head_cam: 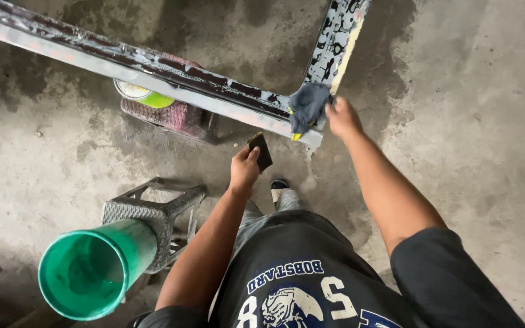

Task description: The person dips a cloth into a green bucket of water and scrubs a metal frame with a sponge and cloth. They wipe the frame's surface and edges, repeatedly rinsing the cloth in the bucket to remove residue.

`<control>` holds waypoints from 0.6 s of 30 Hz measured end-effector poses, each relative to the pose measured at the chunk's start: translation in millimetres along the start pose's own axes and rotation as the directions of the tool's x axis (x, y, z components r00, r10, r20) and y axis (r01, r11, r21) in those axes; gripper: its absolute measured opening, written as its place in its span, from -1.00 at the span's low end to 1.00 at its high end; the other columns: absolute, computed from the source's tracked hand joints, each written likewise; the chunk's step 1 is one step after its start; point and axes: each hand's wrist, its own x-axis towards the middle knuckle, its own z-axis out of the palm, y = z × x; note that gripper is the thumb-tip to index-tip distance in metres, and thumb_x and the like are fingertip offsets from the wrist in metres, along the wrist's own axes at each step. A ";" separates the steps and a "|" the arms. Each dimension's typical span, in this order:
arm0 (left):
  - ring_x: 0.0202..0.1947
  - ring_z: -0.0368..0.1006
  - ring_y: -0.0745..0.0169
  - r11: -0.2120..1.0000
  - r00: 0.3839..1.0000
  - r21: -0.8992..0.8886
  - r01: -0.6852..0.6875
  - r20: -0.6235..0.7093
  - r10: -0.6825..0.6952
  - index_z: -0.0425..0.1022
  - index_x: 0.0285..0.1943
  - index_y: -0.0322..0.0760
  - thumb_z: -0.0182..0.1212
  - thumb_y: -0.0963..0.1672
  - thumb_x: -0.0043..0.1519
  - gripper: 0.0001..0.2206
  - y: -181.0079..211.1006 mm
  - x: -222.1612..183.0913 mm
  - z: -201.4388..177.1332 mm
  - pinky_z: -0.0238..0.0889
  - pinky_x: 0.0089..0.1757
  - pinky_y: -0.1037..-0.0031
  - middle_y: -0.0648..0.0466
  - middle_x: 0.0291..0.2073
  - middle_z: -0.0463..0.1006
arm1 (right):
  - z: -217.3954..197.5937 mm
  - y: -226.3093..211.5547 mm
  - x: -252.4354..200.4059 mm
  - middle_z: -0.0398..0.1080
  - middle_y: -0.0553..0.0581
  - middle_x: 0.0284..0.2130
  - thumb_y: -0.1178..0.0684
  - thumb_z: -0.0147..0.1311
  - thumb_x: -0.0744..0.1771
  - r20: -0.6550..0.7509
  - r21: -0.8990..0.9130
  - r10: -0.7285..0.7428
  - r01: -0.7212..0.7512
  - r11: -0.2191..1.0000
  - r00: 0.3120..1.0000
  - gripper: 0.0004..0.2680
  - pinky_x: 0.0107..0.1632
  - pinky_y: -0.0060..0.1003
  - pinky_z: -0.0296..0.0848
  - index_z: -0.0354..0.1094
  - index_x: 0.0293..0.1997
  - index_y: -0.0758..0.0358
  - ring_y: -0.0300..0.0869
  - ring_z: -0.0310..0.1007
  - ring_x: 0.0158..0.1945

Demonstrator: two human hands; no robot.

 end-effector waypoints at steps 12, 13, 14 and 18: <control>-0.37 0.48 0.45 0.998 0.971 -0.005 -0.060 0.230 0.060 0.56 0.13 -0.37 0.14 -0.11 0.34 -0.72 -7.7 17.0 65.2 0.36 -0.34 0.54 0.11 -0.28 0.63 | 50.1 -55.1 -142.9 0.43 0.13 -0.05 0.27 0.21 0.30 0.220 0.113 -0.085 0.061 0.992 0.972 -0.51 -0.02 -0.33 0.50 0.10 0.40 0.20 -0.24 0.45 -0.06; -0.37 0.48 0.45 0.998 0.970 0.002 -0.057 0.237 0.055 0.56 0.13 -0.37 0.14 -0.11 0.34 -0.72 -7.6 18.1 71.3 0.36 -0.34 0.54 0.11 -0.28 0.63 | 46.7 -48.7 -138.8 0.43 0.13 -0.05 0.27 0.21 0.30 0.211 0.115 -0.081 0.057 0.992 0.974 -0.51 -0.02 -0.33 0.50 0.10 0.40 0.20 -0.24 0.45 -0.06; -0.41 0.44 0.39 0.999 0.958 0.005 -0.043 0.285 0.039 0.56 0.11 -0.43 0.13 -0.10 0.36 -0.71 -7.0 19.6 77.3 0.31 -0.38 0.50 0.07 -0.32 0.60 | 43.7 -42.6 -134.3 0.45 0.12 -0.08 0.31 0.16 0.29 0.142 0.134 -0.054 0.035 0.990 0.988 -0.55 -0.12 -0.35 0.51 0.15 0.35 0.22 -0.26 0.47 -0.16; -0.31 0.48 0.42 0.991 0.895 0.015 -0.136 0.430 0.117 0.53 0.14 -0.46 0.12 -0.10 0.36 -0.69 12.5 25.9 95.2 0.37 -0.28 0.54 0.11 -0.26 0.62 | 32.9 -37.7 -120.3 0.45 0.10 -0.15 0.41 0.08 0.25 0.030 0.134 -0.059 0.054 0.990 0.998 -0.59 -0.31 -0.40 0.43 0.24 0.24 0.28 -0.31 0.40 -0.34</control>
